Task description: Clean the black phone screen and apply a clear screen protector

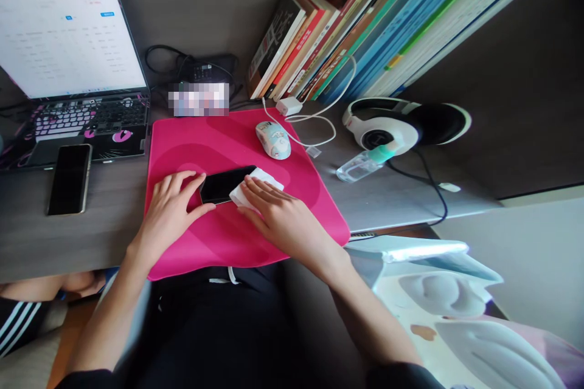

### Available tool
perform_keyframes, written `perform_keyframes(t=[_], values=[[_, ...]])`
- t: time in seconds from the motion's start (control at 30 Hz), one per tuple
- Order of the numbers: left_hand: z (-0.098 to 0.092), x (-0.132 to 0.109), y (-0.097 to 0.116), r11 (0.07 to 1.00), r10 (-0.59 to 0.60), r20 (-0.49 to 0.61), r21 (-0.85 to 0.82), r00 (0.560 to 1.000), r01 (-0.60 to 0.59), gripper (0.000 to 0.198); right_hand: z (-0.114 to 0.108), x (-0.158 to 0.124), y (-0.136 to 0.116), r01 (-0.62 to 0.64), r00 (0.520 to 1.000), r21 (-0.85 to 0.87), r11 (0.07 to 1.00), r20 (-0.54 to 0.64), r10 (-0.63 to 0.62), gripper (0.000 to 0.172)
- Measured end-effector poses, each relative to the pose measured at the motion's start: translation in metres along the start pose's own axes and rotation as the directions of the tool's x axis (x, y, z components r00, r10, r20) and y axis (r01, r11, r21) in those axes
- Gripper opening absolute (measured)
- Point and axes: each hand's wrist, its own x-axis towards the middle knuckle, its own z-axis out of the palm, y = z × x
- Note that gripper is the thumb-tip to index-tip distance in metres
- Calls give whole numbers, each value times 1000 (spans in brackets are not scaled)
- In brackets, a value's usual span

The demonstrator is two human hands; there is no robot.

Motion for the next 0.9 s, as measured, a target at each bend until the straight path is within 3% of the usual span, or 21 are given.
perform_keyframes(t=[0.17,0.43,0.7,0.9], values=[[2,0,-2,1000,-5,1,15,1000,5,62,14,23,11,5,1000,-11,1000,-16,-5,55],[1,1,1,1000,-6,12,20,1000,5,60,-3,-2,-19,27,999,-54,998,29,-25,61],[3,1,0,1000,4,5,19,1000,-4,60,20,25,0,66,998,47,997,-19,-65,56],[2,0,0,999,2,13,43,1000,-3,61,6,4,-23,96,995,-4,995,16,-96,61]])
